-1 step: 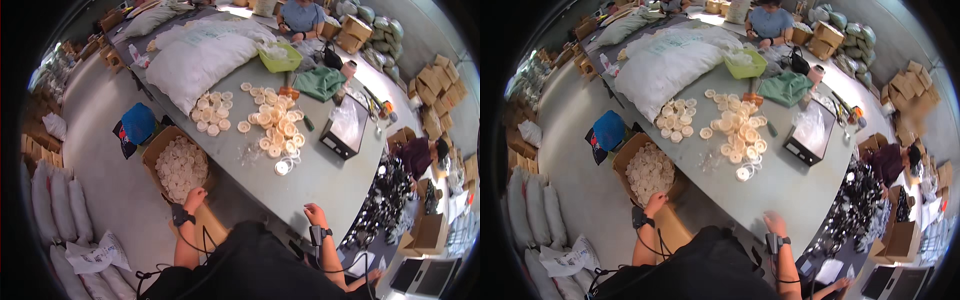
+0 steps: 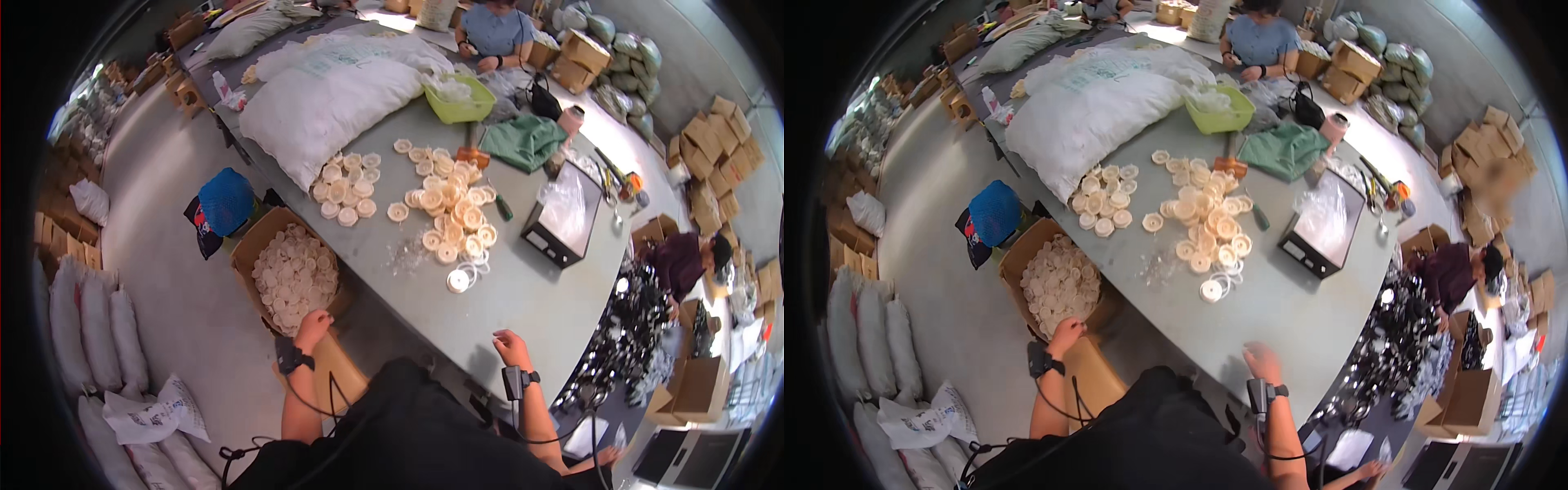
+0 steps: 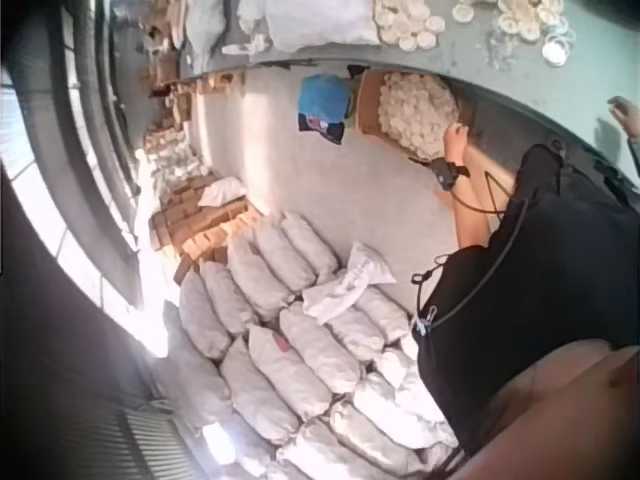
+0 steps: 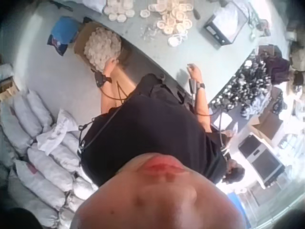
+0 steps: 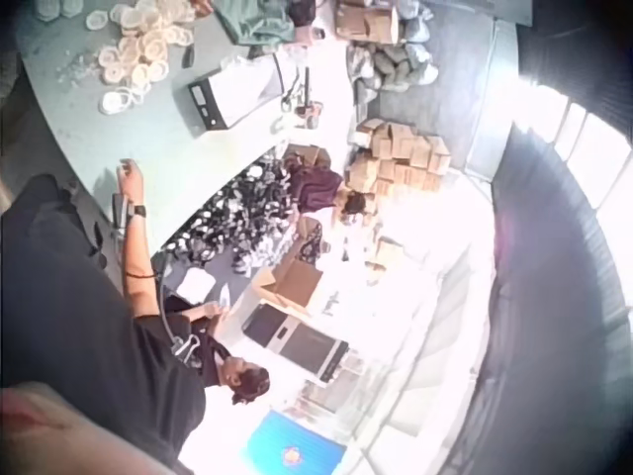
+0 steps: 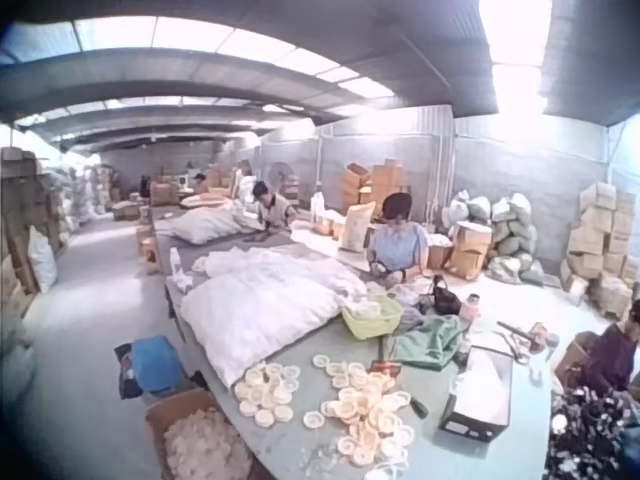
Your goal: Assembling small plastic components and packaging them into bags at a factory workstation.
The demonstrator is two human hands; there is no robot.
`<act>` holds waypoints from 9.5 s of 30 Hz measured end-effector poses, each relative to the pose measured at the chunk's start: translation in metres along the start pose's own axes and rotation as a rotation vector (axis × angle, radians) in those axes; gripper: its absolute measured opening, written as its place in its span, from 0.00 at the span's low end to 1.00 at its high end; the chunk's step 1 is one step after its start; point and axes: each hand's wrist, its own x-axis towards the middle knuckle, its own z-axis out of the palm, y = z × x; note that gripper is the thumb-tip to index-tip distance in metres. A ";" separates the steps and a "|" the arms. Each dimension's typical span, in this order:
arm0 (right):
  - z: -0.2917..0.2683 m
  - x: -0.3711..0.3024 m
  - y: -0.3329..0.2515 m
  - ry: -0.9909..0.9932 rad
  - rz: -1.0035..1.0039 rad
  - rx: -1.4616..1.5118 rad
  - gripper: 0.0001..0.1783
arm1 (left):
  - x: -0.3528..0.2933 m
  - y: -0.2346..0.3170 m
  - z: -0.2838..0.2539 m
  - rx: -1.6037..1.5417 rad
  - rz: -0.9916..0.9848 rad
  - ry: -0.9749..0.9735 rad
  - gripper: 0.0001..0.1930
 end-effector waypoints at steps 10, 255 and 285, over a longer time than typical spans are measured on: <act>-0.023 0.175 -0.119 -0.298 -0.182 -0.147 0.15 | -0.018 0.034 -0.073 -0.050 -0.078 0.167 0.09; 0.005 0.121 -0.256 0.391 0.114 1.168 0.21 | 0.176 0.256 0.097 -0.561 -0.190 -0.697 0.14; 0.065 0.238 -0.281 0.326 0.069 0.834 0.17 | 0.217 0.331 0.063 -0.421 0.637 -0.546 0.22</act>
